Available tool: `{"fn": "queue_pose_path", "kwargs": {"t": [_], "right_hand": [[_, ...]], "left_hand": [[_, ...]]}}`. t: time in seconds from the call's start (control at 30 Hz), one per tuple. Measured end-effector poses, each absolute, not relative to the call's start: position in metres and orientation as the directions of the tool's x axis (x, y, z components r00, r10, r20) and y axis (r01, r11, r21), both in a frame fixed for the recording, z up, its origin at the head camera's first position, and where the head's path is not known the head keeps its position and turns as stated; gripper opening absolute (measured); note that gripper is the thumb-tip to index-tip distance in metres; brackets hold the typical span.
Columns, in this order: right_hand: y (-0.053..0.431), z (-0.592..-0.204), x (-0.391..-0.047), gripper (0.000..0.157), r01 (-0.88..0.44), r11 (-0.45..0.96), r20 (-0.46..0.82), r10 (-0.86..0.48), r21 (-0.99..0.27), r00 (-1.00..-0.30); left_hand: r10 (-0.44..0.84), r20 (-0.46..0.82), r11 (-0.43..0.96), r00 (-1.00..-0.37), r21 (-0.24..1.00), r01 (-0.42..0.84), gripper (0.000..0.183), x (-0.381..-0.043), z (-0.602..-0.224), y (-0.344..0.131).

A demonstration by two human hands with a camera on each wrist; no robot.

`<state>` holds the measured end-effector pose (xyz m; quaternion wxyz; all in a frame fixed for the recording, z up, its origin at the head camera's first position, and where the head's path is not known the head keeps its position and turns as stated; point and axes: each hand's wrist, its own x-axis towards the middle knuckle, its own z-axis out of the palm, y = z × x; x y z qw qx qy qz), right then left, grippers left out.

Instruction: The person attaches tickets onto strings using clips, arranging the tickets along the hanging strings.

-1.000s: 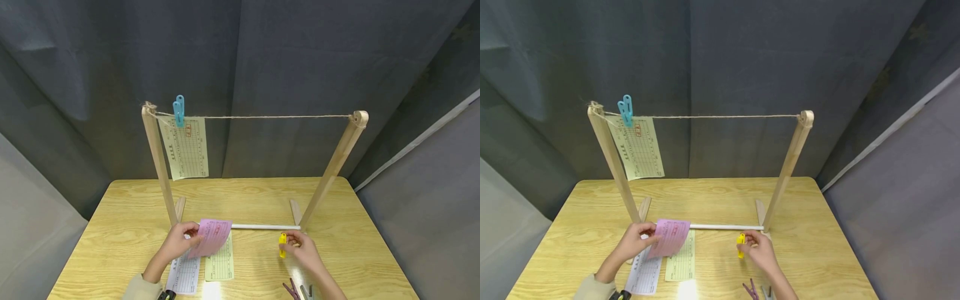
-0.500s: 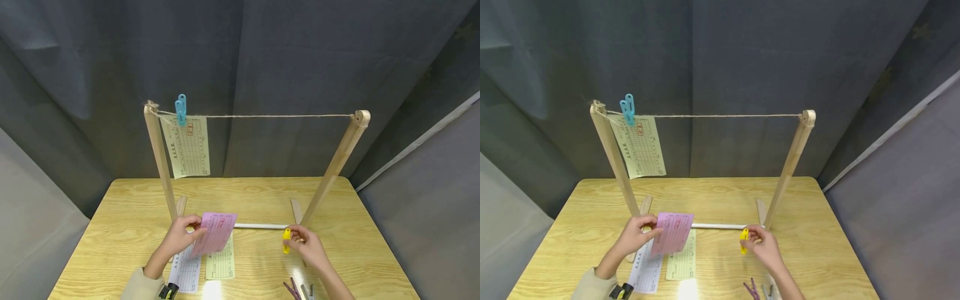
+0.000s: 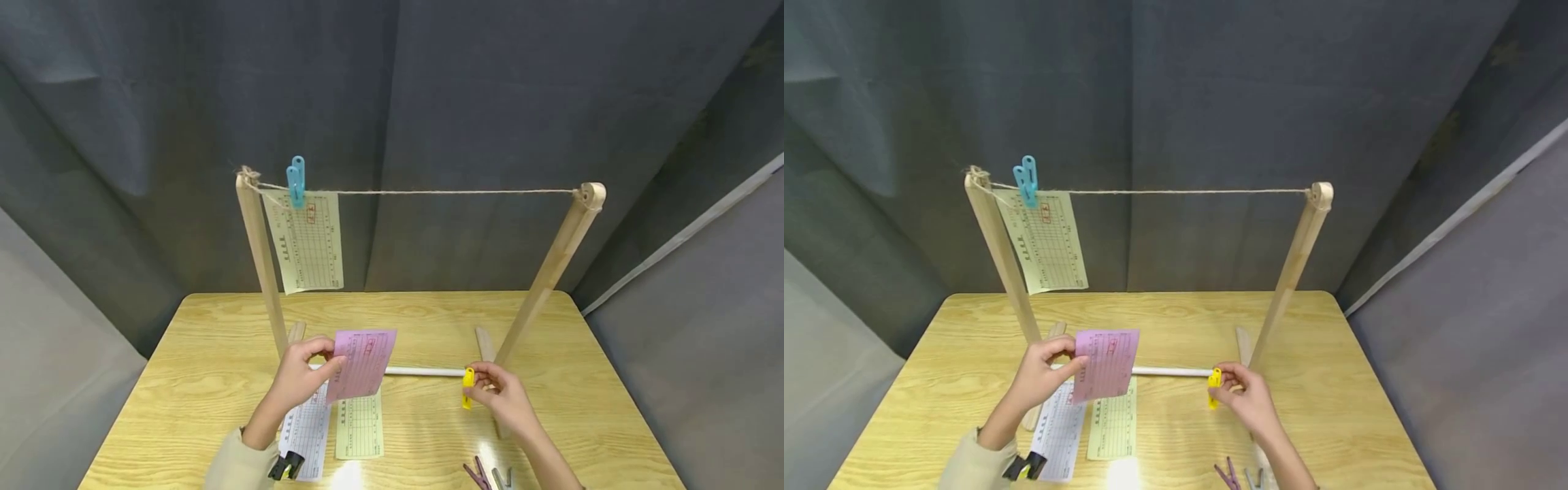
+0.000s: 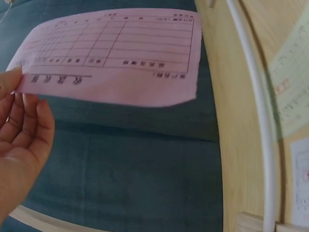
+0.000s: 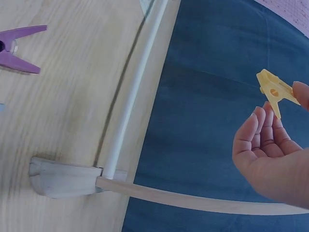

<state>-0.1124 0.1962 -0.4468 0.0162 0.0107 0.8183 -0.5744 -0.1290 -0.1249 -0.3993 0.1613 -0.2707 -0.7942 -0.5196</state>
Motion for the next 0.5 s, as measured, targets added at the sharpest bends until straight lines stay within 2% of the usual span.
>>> {"fn": "queue_pose_path", "kwargs": {"t": [0.33, 0.5], "right_hand": [[0.194, -0.43, -0.121, 0.033, -0.087, 0.286, 0.066, -0.084, -0.954, -0.994], [0.193, -0.419, -0.125, 0.034, -0.157, 0.271, 0.132, -0.108, -0.95, -0.985]], "left_hand": [[0.2, 0.633, 0.159, -0.748, 0.732, 0.663, 0.013, -0.149, -0.41, -0.12], [0.194, 0.657, 0.135, -0.729, 0.718, 0.683, 0.013, -0.149, -0.392, -0.111]]}}
